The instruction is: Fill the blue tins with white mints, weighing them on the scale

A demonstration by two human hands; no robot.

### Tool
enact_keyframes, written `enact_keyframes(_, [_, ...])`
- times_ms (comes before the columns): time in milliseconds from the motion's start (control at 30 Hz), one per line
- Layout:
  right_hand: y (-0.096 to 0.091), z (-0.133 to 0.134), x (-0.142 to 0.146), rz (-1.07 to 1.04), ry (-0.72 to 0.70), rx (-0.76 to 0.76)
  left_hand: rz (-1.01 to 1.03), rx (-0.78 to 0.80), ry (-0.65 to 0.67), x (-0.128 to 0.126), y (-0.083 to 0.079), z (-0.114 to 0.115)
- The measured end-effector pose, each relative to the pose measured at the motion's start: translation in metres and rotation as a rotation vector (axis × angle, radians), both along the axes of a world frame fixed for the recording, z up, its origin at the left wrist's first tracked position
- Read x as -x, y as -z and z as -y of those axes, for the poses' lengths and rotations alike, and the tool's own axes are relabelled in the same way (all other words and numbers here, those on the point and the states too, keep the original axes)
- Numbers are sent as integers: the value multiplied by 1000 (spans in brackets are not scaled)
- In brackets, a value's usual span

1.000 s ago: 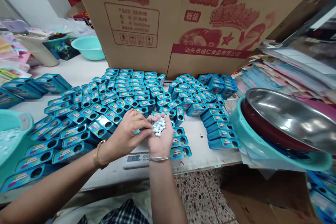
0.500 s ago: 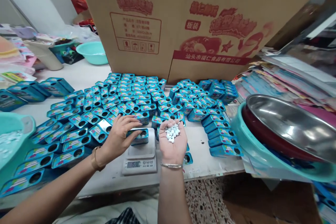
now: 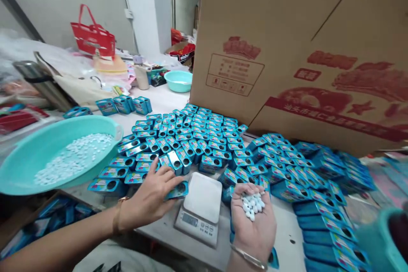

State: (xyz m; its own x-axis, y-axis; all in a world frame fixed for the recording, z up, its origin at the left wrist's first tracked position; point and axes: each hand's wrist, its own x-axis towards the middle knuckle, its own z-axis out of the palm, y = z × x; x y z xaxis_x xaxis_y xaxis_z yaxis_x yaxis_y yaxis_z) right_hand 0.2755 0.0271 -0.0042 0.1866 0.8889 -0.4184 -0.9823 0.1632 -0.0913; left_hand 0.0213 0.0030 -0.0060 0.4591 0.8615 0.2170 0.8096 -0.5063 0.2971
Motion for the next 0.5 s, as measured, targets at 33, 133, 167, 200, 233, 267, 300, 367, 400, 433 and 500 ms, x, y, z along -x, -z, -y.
enact_keyframes(33, [-1,0,3,6,-7,6,-4,1,-41,12,2,5])
enact_keyframes(133, [-4,0,16,24,-51,14,-39,3,-120,37,18,14])
enact_keyframes(167, [-5,0,20,30,-65,15,-44,-3,-138,42,26,16])
enact_keyframes(200, [-6,0,24,40,-72,13,-42,-12,-154,45,33,17])
enact_keyframes(233, [-6,0,26,62,-85,11,-35,-27,-164,47,38,19])
enact_keyframes(267, [-6,1,27,97,-100,7,-25,-43,-167,49,42,21])
enact_keyframes(300, [-5,1,26,148,-113,1,-15,-58,-162,51,42,23])
enact_keyframes(367, [-2,1,19,270,-160,-8,-3,-87,-136,59,33,21])
enact_keyframes(400, [0,0,14,317,-170,-9,-3,-106,-130,67,24,16])
enact_keyframes(433, [2,0,8,339,-170,-11,-7,-126,-136,78,12,7])
enact_keyframes(500, [7,-2,-2,375,-158,-5,-38,-176,-201,111,-15,-26])
